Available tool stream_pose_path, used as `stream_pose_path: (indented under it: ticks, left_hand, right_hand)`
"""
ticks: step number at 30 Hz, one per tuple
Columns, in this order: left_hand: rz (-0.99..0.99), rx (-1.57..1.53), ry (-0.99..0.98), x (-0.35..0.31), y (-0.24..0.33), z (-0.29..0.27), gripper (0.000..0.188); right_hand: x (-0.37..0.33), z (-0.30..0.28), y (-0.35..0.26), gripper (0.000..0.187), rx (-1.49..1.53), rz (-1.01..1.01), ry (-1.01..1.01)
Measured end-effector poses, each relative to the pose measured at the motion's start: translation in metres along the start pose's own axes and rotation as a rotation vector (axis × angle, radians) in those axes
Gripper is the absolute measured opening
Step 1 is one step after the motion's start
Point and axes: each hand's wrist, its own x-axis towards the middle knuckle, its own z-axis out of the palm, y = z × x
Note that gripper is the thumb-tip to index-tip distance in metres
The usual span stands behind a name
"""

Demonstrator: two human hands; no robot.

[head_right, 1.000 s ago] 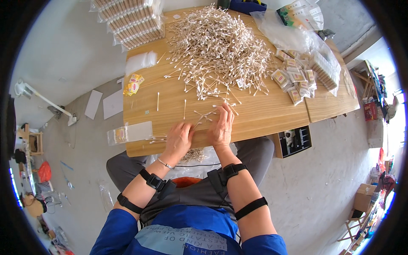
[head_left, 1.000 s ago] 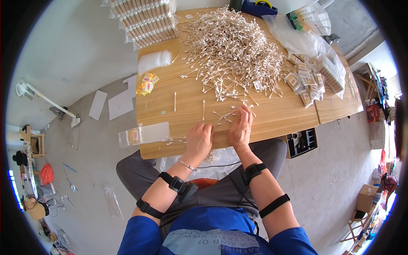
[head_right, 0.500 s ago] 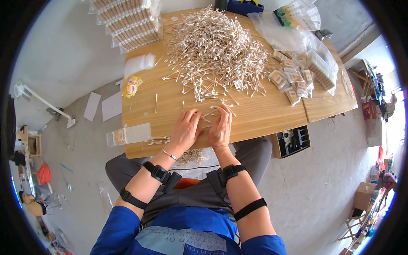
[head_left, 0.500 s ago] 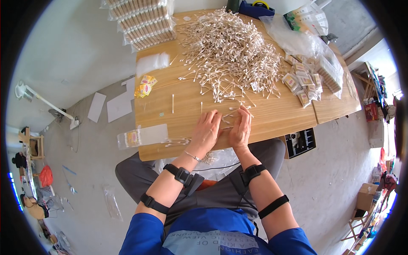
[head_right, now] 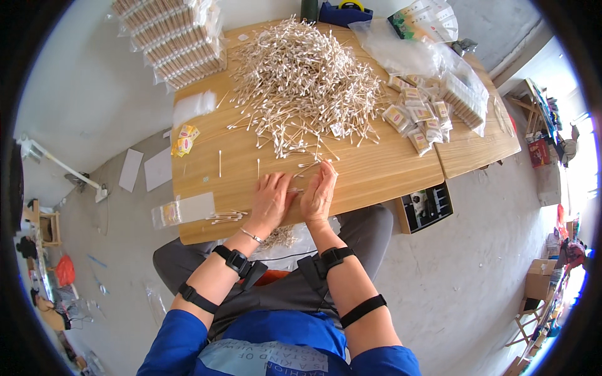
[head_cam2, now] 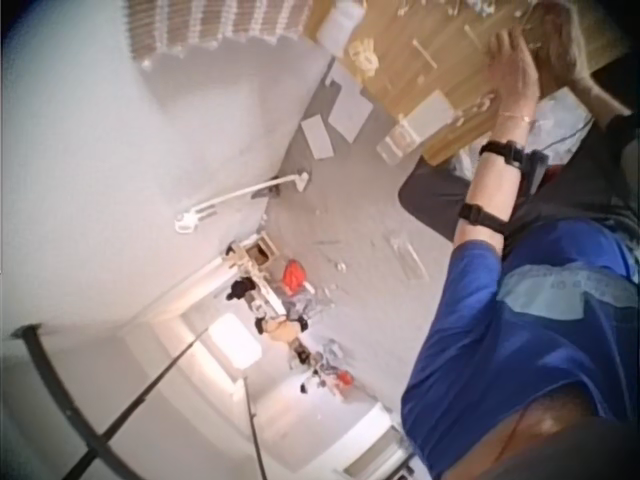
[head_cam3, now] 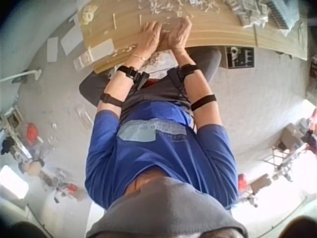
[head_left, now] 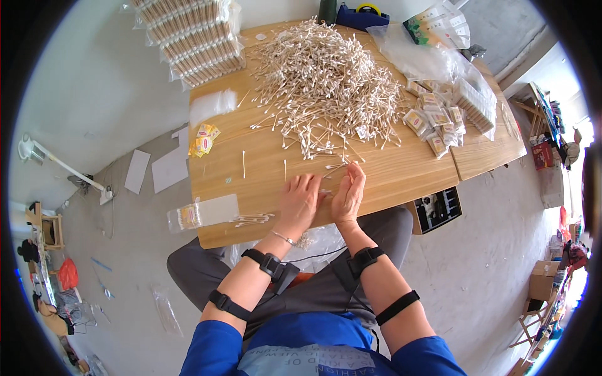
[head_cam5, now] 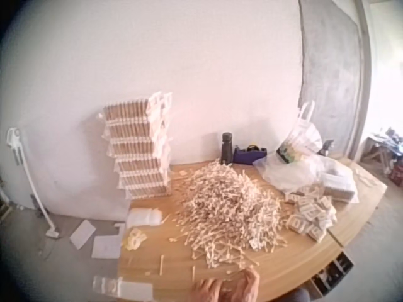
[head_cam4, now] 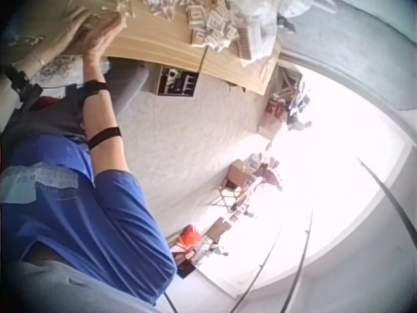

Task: Sorting and counting cotton swabs in a workshop environment

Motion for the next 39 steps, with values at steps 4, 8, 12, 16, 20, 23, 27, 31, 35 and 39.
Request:
stream_pose_path:
  ticks: [4, 8, 12, 16, 20, 23, 27, 31, 35, 39]
  left_hand:
    - [-0.015, -0.030, 0.001, 0.013, 0.002, 0.018, 0.023]
    - [-0.082, -0.134, -0.004, 0.008, -0.007, 0.028, 0.014]
    - [-0.082, -0.094, 0.010, -0.002, -0.011, 0.024, 0.011]
    - [-0.073, -0.058, -0.022, -0.020, -0.008, 0.005, 0.018]
    - [-0.168, -0.014, 0.000, -0.037, -0.002, -0.009, 0.044]
    - [-0.092, -0.042, -0.060, -0.045, -0.005, -0.009, 0.057]
    - [-0.014, -0.092, -0.035, -0.034, -0.001, 0.005, 0.052]
    - [0.006, -0.126, -0.038, -0.026, 0.010, 0.017, 0.040]
    - [0.007, -0.176, -0.017, -0.034, 0.009, 0.018, 0.025]
    - [0.035, -0.214, -0.055, -0.047, 0.006, 0.013, 0.020]
  right_hand:
    - [-0.001, 0.000, -0.007, 0.042, 0.057, 0.071, 0.014]
    - [-0.001, 0.002, -0.008, 0.056, 0.081, 0.080, 0.030]
    - [0.000, 0.000, -0.009, 0.056, 0.053, 0.084, 0.022]
    - [0.001, -0.002, -0.007, 0.057, 0.028, 0.080, 0.006]
    - [0.001, -0.003, -0.009, 0.054, -0.011, 0.061, -0.033]
    - [0.001, -0.003, -0.007, 0.049, -0.033, 0.048, -0.044]
    - [0.002, -0.003, -0.003, 0.043, 0.014, 0.047, -0.025]
    - [0.003, -0.004, -0.003, 0.039, 0.099, 0.090, -0.006]
    - [0.002, -0.002, -0.006, 0.039, 0.147, 0.115, 0.000]
    - [0.003, -0.003, -0.007, 0.038, 0.117, 0.085, 0.001]
